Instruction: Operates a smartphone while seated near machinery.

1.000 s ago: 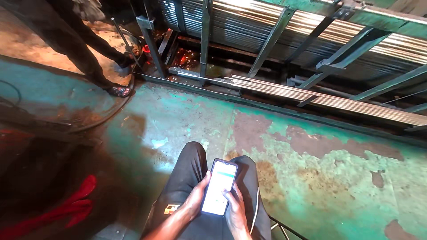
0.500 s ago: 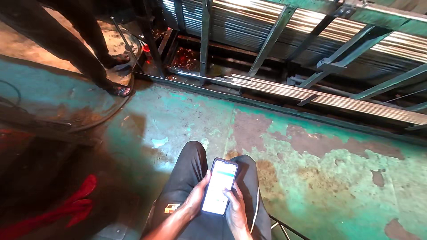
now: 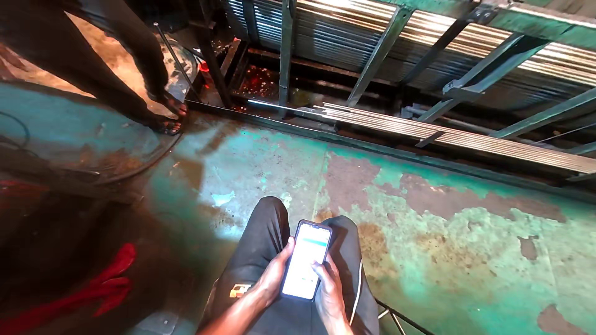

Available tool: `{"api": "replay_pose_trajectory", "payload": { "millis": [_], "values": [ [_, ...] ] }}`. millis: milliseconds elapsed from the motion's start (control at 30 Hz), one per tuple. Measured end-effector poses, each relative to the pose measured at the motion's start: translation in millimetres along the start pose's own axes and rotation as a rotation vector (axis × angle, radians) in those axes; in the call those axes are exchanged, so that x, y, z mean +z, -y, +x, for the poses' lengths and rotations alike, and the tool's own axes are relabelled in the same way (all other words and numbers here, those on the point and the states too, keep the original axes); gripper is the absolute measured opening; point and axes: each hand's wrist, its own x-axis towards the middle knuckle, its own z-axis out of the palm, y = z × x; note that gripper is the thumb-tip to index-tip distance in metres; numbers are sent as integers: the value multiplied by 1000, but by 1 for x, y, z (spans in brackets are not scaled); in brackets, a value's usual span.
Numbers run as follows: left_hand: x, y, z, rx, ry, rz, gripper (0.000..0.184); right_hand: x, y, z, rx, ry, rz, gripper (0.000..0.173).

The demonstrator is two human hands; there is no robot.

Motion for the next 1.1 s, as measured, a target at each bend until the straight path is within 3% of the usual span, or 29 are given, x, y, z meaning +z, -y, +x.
{"api": "replay_pose_trajectory", "payload": {
  "millis": [1100],
  "values": [
    [0,0,-1,7,31,-8,56,0,0,-2,41,-87,-117,60]
  ]
}}
